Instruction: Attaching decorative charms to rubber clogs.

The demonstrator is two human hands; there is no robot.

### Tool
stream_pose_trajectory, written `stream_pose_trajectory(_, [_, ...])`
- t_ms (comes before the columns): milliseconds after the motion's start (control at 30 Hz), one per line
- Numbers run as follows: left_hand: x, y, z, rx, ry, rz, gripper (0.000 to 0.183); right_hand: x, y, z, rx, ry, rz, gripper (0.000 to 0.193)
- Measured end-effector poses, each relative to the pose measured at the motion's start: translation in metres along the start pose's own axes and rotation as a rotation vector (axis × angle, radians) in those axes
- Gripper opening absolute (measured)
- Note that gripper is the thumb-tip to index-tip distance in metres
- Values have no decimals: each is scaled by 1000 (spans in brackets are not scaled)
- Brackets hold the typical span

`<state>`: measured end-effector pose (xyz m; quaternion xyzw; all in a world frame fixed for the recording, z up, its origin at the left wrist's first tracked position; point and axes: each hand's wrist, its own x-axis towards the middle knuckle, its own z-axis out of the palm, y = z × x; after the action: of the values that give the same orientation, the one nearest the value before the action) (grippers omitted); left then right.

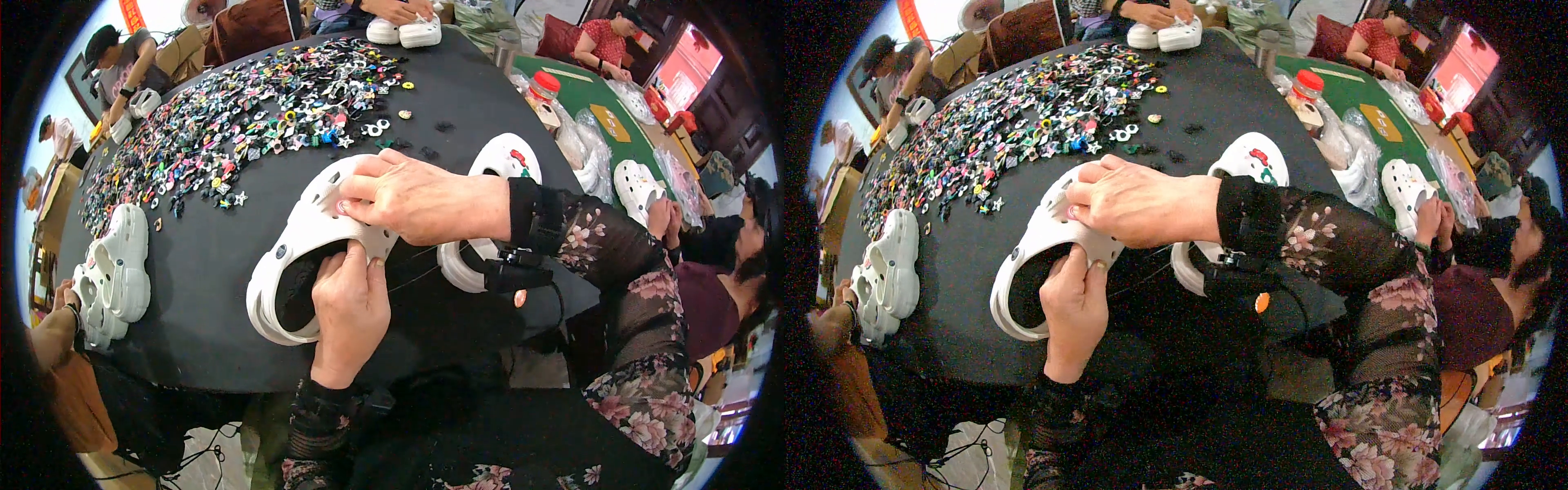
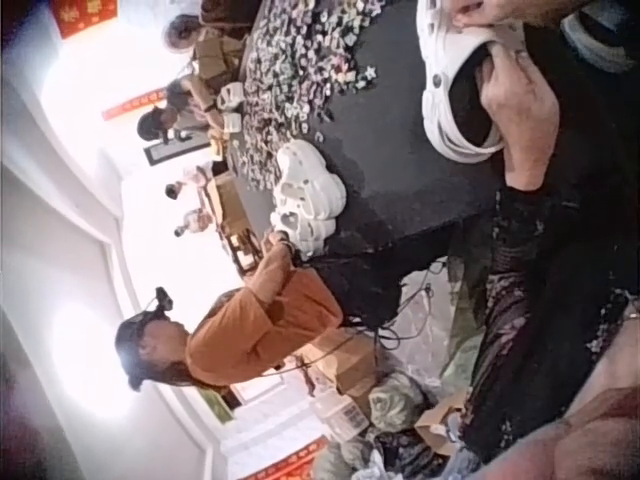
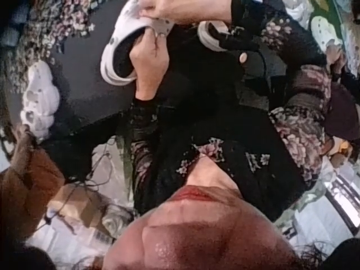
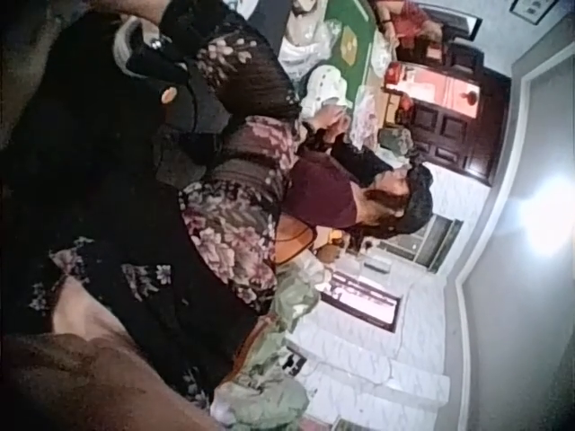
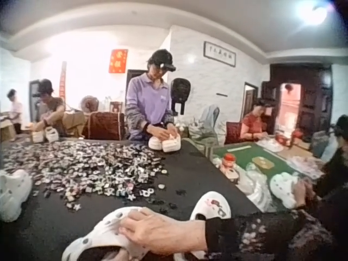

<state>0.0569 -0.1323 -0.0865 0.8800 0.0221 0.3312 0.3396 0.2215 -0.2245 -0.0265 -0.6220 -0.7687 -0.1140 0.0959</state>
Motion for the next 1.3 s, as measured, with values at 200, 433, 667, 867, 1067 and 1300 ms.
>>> stream_pose_trajectory(200, [3,2,2,-14,-19,0,26,1,0,2,-66,28,0,31])
stream_pose_trajectory(433, [2,-5,2,-127,114,-176,9,8,34,4,345,163,131,24])
stream_pose_trajectory(667, [-12,3,11,-75,99,-60,10,-3,23,-11,522,181,417,13])
stream_pose_trajectory(867, [-12,6,13,-121,23,-119,16,-2,0,-30,786,23,663,14])
stream_pose_trajectory(1067, [-12,7,10,-91,-6,-137,14,1,1,-13,478,161,387,15])
stream_pose_trajectory(1300, [-9,3,8,-65,58,-75,11,9,12,-8,439,92,237,13])
